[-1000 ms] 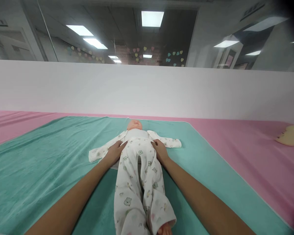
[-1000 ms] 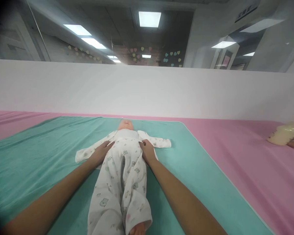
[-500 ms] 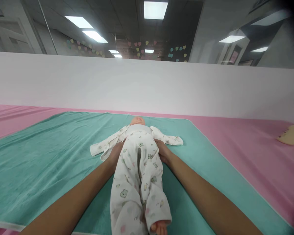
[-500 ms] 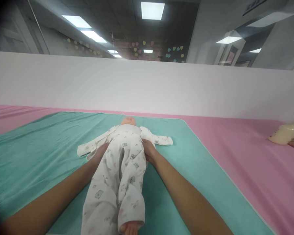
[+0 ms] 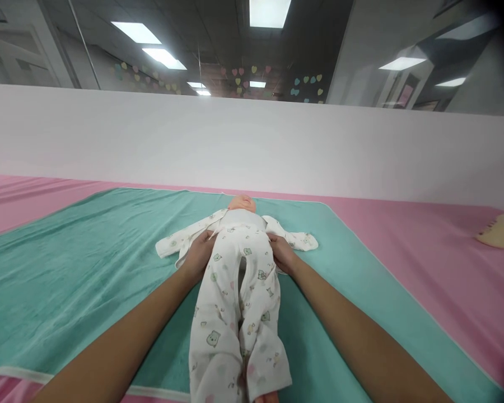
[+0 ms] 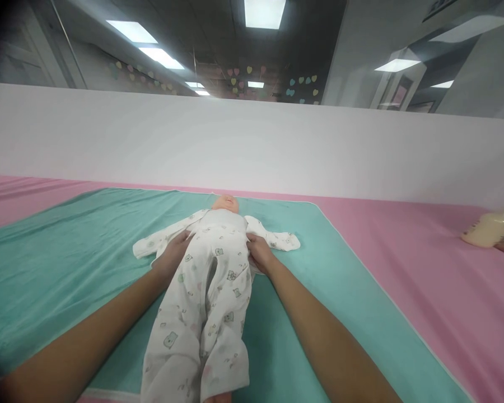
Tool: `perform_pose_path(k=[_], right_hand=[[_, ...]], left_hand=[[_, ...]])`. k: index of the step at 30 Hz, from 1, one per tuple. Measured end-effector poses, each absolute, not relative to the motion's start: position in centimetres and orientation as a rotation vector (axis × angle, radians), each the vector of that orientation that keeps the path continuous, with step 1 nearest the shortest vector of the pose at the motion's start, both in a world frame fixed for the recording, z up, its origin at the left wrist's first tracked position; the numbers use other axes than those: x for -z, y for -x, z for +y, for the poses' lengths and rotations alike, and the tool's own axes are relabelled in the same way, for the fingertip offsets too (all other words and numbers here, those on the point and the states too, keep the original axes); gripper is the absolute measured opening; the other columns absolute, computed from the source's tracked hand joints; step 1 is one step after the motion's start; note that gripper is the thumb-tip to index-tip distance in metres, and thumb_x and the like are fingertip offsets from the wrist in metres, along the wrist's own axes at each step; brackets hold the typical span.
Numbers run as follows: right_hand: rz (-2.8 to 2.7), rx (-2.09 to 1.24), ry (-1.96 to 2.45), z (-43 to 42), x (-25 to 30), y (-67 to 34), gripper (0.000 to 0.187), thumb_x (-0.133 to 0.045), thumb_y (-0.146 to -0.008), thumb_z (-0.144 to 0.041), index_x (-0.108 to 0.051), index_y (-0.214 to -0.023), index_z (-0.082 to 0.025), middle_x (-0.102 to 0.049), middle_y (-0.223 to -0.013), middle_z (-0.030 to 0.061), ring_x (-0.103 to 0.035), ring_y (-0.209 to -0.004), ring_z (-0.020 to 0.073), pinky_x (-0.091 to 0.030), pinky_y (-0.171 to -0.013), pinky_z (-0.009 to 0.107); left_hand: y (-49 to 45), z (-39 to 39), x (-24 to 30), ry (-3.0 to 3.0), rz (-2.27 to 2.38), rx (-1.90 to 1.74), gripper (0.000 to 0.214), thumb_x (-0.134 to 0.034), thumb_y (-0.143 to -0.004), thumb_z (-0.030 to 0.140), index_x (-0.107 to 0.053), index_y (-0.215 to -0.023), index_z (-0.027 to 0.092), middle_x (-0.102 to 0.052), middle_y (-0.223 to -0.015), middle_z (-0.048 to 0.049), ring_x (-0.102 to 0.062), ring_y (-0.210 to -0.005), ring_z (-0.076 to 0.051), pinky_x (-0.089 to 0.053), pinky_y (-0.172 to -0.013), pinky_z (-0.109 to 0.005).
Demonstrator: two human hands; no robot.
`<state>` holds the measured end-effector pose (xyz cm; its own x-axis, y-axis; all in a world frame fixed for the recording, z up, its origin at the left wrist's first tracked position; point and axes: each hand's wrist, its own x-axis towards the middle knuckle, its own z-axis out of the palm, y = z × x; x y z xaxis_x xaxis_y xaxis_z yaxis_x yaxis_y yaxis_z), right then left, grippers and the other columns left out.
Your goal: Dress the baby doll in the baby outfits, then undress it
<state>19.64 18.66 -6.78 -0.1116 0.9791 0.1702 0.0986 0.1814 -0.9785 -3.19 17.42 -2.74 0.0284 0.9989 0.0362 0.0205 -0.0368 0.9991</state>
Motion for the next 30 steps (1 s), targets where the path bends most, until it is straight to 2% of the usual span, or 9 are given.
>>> perform_pose_path(k=[4,9,11,15,19,23,28,30], right_hand=[[-1.570,-0.787,1.240,18.2,6.1,-20.1,0.025,-0.048,-0.069,-0.025,-0.066,-0.086,-0.019,-0.064,-0.080,0.0018,-0.053,-0.080,0.0201,-0.043,-0.074,0.032],[-1.565,-0.617,1.138,17.6,5.1,-19.8,0.021,-0.047,-0.071,-0.022,-0.056,-0.090,-0.020,-0.055,-0.082,0.0001,-0.049,-0.076,0.0159,-0.040,-0.072,0.027],[-1.613,-0.636,1.087,17.5,4.4,-19.6,0.018,-0.045,-0.077,-0.025,-0.054,-0.092,-0.020,-0.053,-0.084,0.0008,-0.049,-0.078,0.0156,-0.039,-0.072,0.027],[-1.832,-0.638,1.128,17.8,2.6,-19.5,0.022,-0.049,-0.082,-0.042,-0.052,-0.081,-0.021,-0.048,-0.082,0.0005,-0.045,-0.075,0.0154,-0.039,-0.069,0.027],[-2.000,-0.485,1.173,19.0,1.9,-19.8,0.028,-0.051,-0.083,-0.044,-0.042,-0.069,-0.021,-0.048,-0.079,-0.0007,-0.044,-0.071,0.0151,-0.035,-0.065,0.028],[-1.812,-0.372,1.378,20.7,3.4,-19.6,0.026,-0.047,-0.084,-0.041,-0.037,-0.068,-0.022,-0.042,-0.061,-0.0046,-0.039,-0.060,0.0149,-0.027,-0.058,0.027],[-1.534,-0.346,1.475,21.7,5.7,-18.8,0.026,-0.038,-0.087,-0.042,-0.031,-0.070,-0.023,-0.038,-0.062,-0.0041,-0.036,-0.060,0.0159,-0.025,-0.057,0.027],[-1.491,-0.372,1.487,21.6,6.0,-18.9,0.027,-0.040,-0.086,-0.043,-0.032,-0.070,-0.023,-0.039,-0.062,-0.0040,-0.036,-0.060,0.0158,-0.024,-0.057,0.027]], left_hand=[[4.1,18.9,3.7,-1.592,1.403,-1.292,0.032,-0.059,-0.072,0.049,-0.060,-0.080,0.019,-0.058,-0.070,0.0021,-0.051,-0.067,-0.015,-0.039,-0.065,-0.027],[4.7,19.3,4.0,-1.849,1.256,-1.329,0.028,-0.051,-0.082,0.043,-0.062,-0.092,0.020,-0.063,-0.104,-0.0039,-0.054,-0.095,-0.019,-0.039,-0.084,-0.028],[4.8,19.2,3.6,-1.917,1.227,-1.308,0.028,-0.049,-0.083,0.043,-0.062,-0.094,0.021,-0.062,-0.109,-0.0042,-0.054,-0.099,-0.020,-0.038,-0.087,-0.027],[5.0,19.6,2.6,-2.102,1.404,-1.113,0.034,-0.039,-0.088,0.047,-0.062,-0.089,0.022,-0.066,-0.094,-0.0046,-0.057,-0.089,-0.022,-0.039,-0.079,-0.029],[4.4,21.1,2.2,-2.168,1.679,-0.990,0.036,-0.030,-0.091,0.047,-0.056,-0.086,0.022,-0.062,-0.073,-0.0042,-0.056,-0.071,-0.023,-0.035,-0.063,-0.028],[3.7,22.4,2.6,-2.091,1.745,-1.059,0.034,-0.030,-0.092,0.045,-0.053,-0.082,0.022,-0.061,-0.072,-0.0040,-0.056,-0.068,-0.021,-0.034,-0.060,-0.027],[3.6,22.2,3.2,-2.107,1.662,-1.084,0.034,-0.032,-0.091,0.045,-0.053,-0.077,0.021,-0.063,-0.076,-0.0045,-0.056,-0.073,-0.020,-0.036,-0.063,-0.027],[4.0,21.8,3.1,-2.084,1.614,-1.059,0.033,-0.037,-0.088,0.046,-0.053,-0.075,0.020,-0.063,-0.077,-0.0038,-0.056,-0.075,-0.020,-0.036,-0.064,-0.027]])
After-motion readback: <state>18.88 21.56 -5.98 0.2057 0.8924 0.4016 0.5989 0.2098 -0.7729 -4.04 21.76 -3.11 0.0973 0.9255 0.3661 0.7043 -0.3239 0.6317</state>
